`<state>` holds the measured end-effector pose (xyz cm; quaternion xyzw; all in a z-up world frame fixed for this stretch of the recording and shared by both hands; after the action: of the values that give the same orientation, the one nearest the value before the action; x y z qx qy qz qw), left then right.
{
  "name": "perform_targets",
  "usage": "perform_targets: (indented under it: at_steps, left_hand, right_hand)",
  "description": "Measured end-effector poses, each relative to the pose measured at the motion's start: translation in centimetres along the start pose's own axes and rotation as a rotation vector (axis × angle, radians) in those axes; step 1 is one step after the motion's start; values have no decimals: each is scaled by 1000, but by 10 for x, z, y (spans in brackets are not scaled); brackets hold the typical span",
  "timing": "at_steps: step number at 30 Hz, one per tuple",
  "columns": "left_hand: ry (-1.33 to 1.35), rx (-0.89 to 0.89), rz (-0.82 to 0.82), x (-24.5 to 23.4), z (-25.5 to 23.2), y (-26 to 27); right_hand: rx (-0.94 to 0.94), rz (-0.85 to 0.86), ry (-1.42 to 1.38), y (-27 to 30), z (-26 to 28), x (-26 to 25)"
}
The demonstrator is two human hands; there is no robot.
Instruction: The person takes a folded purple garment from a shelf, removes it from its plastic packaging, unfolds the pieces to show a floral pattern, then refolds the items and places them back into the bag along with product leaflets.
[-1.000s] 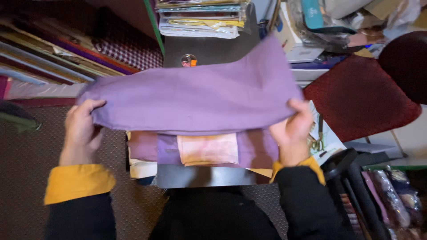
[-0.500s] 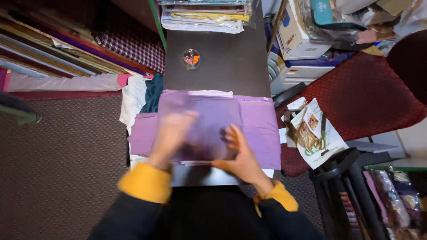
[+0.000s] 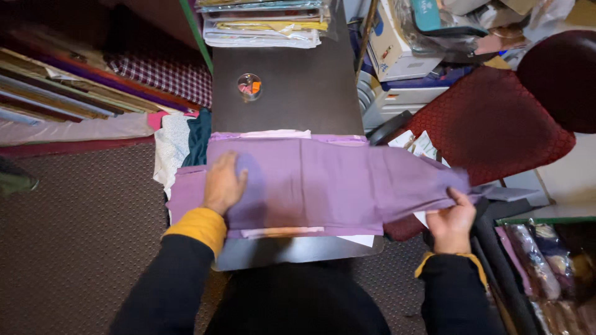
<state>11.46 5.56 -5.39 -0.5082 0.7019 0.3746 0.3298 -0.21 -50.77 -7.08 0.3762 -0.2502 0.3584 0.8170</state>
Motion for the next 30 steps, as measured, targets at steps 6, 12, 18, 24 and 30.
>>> perform_targets:
  at_steps: [6, 12, 18, 24, 30]
  left_hand:
    - [-100, -87, 108, 0, 17, -30]
    - [-284, -56, -13, 14, 39, -61]
    - [-263, 132, -86, 2, 33, -60]
    - [-379, 372, -193, -18, 23, -30]
    - [-376, 468, -133, 1, 46, 4]
  right_hand:
    - [-108, -279, 231, -85, 40, -141]
    - [-444, -328, 967, -102, 48, -115]
    - [-271, 599, 1367, -18, -94, 123]
    - [-410, 984, 2234, -28, -180, 174]
    - [-427, 1003, 2260, -18, -163, 183]
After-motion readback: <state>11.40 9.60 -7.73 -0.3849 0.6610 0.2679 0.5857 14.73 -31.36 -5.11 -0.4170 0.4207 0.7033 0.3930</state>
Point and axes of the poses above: each hand's wrist, its own y-axis away from the middle knuckle, its own x-axis out of the palm, z = x × y, the point moved 8 cm from there along -y, towards the middle knuckle, and after that the axes turned 11 degrees about z, right-handed, at the moved point
